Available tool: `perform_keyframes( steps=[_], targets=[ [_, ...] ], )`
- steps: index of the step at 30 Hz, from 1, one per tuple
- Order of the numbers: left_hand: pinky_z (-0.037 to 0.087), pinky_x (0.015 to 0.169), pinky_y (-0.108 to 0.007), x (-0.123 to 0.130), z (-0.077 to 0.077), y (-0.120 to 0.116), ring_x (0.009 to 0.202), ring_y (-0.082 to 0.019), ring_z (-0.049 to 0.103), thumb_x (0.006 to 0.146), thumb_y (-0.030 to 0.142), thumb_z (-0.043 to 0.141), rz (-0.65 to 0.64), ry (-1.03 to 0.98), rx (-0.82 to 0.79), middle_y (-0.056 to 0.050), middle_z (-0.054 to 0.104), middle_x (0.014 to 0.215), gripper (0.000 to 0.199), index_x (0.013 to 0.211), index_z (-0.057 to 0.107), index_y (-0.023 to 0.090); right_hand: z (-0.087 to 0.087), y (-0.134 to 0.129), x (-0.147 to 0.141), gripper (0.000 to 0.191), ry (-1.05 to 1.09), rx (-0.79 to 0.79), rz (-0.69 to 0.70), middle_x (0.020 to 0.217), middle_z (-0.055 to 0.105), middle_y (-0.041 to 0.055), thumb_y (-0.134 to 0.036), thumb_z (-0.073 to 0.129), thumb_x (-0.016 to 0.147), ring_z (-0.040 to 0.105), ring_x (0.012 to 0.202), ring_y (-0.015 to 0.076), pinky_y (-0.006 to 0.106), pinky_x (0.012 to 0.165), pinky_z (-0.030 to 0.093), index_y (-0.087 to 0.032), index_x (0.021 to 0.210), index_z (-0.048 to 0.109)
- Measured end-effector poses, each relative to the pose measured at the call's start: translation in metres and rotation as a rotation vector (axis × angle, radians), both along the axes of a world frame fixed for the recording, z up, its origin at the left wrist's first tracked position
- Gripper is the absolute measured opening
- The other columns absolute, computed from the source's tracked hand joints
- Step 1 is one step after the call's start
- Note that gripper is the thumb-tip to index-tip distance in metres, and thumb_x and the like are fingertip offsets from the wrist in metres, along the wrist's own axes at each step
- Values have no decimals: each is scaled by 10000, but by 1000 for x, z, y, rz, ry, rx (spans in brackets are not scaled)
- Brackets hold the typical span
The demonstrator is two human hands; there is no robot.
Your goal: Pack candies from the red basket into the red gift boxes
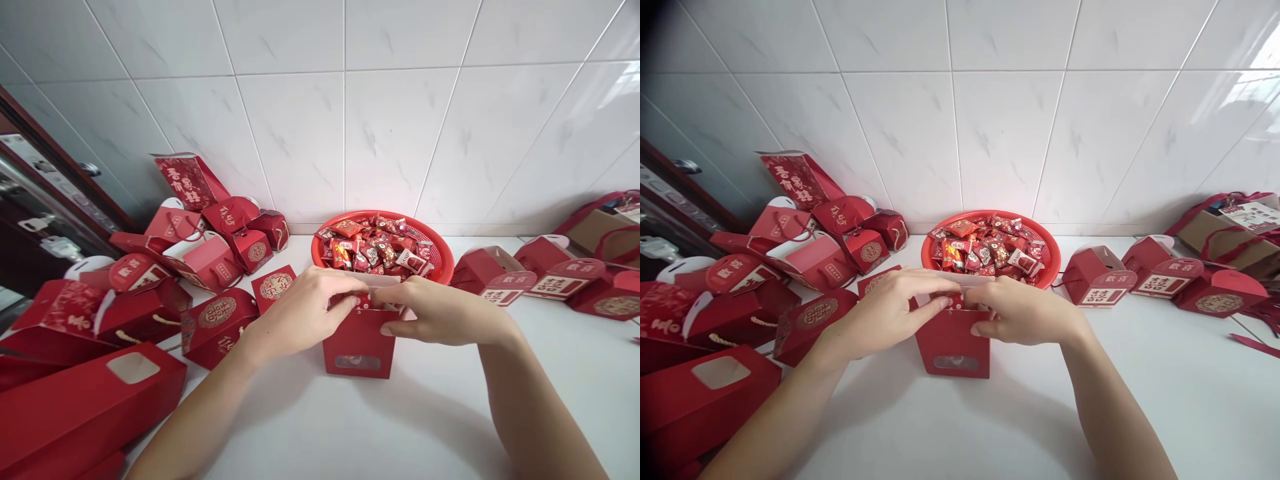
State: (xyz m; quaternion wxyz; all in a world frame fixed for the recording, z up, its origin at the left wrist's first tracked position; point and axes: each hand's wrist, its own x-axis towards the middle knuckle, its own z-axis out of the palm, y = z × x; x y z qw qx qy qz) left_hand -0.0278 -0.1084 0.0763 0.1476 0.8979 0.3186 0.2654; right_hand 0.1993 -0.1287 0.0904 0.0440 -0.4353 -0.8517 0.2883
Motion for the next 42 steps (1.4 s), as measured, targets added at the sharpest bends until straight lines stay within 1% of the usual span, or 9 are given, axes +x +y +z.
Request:
perform_keyframes(
  steps=[6, 16, 20, 24, 29, 32, 35, 38, 42],
  targets=[
    [447, 942, -303, -2, 10, -7, 789, -162, 651, 881, 51, 477, -120, 193, -179, 70, 797, 848, 436, 976, 815, 311, 1, -4, 2, 105, 9, -53, 68, 828, 683, 11, -214, 589, 927, 599, 681, 164, 279, 587, 408, -205, 1001, 662],
    [373, 1066, -321, -3, 14, -4, 1012, -180, 651, 992, 132, 401, -140, 276, -294, 53, 784, 1107, 443, 1178, 758, 319, 4, -7, 0, 252, -82, -15, 42, 812, 700, 24, -240, 551, 954, 620, 691, 187, 287, 592, 412, -204, 1175, 667],
    [465, 948, -292, -2, 13, 0, 1072, -206, 653, 1021, 277, 450, -71, 211, -300, 32, 784, 1113, 347, 1189, 752, 312, 3, -5, 2, 317, -82, 16, 31, 842, 706, 33, -266, 543, 959, 623, 701, 192, 294, 598, 420, -199, 1252, 644],
    [522, 819, -246, -7, 8, 11, 1029, -199, 698, 936, 361, 619, -32, 113, -362, -1, 777, 1146, 277, 1151, 764, 264, 2, -3, 5, 311, -54, 24, 43, 871, 702, 30, -265, 522, 964, 628, 715, 191, 290, 595, 422, -230, 1246, 649],
    [518, 666, -242, -13, 5, 19, 775, -175, 703, 867, 413, 708, -30, 91, -410, -5, 783, 897, 208, 907, 817, 241, 8, -6, 10, 169, -39, 14, 61, 766, 657, 18, -313, 546, 967, 580, 669, 180, 291, 583, 404, -214, 961, 682],
    [505, 636, -240, -15, 6, 19, 728, -163, 682, 857, 407, 732, -78, 96, -384, -10, 770, 851, 198, 905, 817, 235, 10, -7, 15, 203, -20, 1, 71, 746, 634, 10, -335, 540, 979, 542, 642, 159, 287, 582, 391, -206, 878, 659],
    [524, 742, -260, -17, 9, 18, 857, -186, 694, 834, 352, 761, -141, 115, -292, -23, 772, 973, 179, 963, 809, 238, 10, -7, 18, 218, -14, 15, 41, 711, 610, -1, -348, 534, 985, 525, 628, 152, 288, 580, 380, -207, 865, 649],
    [535, 873, -294, -22, 10, 19, 1034, -220, 684, 829, 328, 759, -87, 93, -192, -48, 716, 1193, 167, 969, 801, 247, 9, -6, 20, 215, -20, 29, 10, 764, 632, 9, -370, 541, 983, 539, 664, 161, 295, 595, 381, -209, 897, 653],
    [525, 1013, -383, -25, 9, 20, 1310, -311, 569, 790, 392, 788, 36, 85, -148, -90, 545, 1486, 532, 1301, 681, 294, 8, -4, 19, 166, -42, 55, -6, 848, 652, 25, -296, 557, 963, 556, 730, 173, 303, 629, 389, -207, 855, 646]
  ],
)
